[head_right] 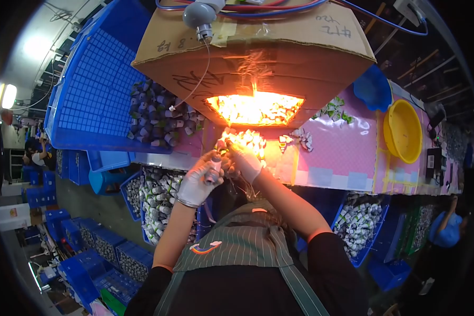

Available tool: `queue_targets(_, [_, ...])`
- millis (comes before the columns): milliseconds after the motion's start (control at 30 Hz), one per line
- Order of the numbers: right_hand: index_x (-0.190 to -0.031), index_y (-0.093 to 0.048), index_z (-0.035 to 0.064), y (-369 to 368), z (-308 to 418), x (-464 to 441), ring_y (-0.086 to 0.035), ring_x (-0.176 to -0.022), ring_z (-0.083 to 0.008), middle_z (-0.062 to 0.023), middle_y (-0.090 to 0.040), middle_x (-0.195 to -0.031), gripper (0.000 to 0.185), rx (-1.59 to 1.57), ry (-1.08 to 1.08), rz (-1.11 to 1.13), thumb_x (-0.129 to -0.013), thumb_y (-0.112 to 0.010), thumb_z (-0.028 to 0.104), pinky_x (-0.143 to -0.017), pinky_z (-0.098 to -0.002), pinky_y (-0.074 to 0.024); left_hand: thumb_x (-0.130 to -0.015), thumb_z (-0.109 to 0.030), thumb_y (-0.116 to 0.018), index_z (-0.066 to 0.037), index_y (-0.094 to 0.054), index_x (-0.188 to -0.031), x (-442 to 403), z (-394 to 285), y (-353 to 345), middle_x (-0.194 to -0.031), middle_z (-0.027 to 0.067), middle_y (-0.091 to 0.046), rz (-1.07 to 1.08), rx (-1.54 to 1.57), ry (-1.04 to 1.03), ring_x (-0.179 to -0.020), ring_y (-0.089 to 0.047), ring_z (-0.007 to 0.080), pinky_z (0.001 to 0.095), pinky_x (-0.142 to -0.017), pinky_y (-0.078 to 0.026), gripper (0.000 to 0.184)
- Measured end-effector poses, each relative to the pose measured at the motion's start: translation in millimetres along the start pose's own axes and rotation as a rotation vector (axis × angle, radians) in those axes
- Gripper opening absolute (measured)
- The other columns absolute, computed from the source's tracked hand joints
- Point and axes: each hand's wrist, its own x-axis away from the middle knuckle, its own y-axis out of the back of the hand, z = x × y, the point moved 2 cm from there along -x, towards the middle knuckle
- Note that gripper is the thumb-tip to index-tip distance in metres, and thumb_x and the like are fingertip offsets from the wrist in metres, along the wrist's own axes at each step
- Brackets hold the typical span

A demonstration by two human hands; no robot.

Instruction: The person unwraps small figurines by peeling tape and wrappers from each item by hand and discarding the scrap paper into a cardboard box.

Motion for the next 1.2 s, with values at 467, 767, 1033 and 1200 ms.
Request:
queue_targets(467, [-0.088,-0.064,0.0031,-24,22,44,-0.054,-0.054,-0.0075,-0.0011,-0.057,-0.062,0.017,0.56,0.139,-0.257,-0.094,-0.06,0.019,-0.049,-0.0247,-0.0437,-0.095,-0.023,-0.063,-0.005,-0.05,-0.125,7,32,17,-0.096,0.005,-0.062,-0.079,-0.694,-0.103,-0.071,-0.058,0.0088,0.0205,-0.059,-0.049,0.038])
queue_targets(767, [-0.098,-0.06,0.0003,-37,7,57,-0.046,-0.05,-0.0043,0.0,-0.056,-0.067,0.016,0.453,0.274,-0.375,-0.098,-0.056,0.016,-0.044,-0.0193,-0.0353,-0.087,-0.007,-0.071,-0.002,-0.048,-0.13,-4,48,22,-0.097,0.0042,-0.062,-0.2,-0.879,-0.392,-0.077,-0.057,0.0073,0.0209,-0.065,-0.049,0.049])
queue_targets(1033, [-0.099,-0.063,-0.0022,-46,26,67,-0.058,-0.063,-0.0088,-0.006,-0.064,-0.076,0.016,0.41,0.236,-0.249,-0.096,-0.056,0.012,-0.054,-0.023,-0.047,-0.084,-0.007,-0.074,0.002,-0.057,-0.122,-6,37,20,-0.112,0.0101,-0.062,-0.211,-1.213,-0.597,-0.1,-0.06,0.0155,0.0276,-0.088,-0.049,0.042])
queue_targets(1200, [-0.104,-0.059,0.0033,-39,41,67,-0.049,-0.059,-0.0047,-0.0014,-0.06,-0.08,0.016,0.438,0.149,-0.097,-0.099,-0.055,0.018,-0.05,-0.0194,-0.0393,-0.079,-0.016,-0.077,-0.003,-0.06,-0.117,-5,34,21,-0.106,0.0162,-0.062,-0.168,-1.214,-0.577,-0.095,-0.064,0.0276,0.0352,-0.084,-0.05,0.043])
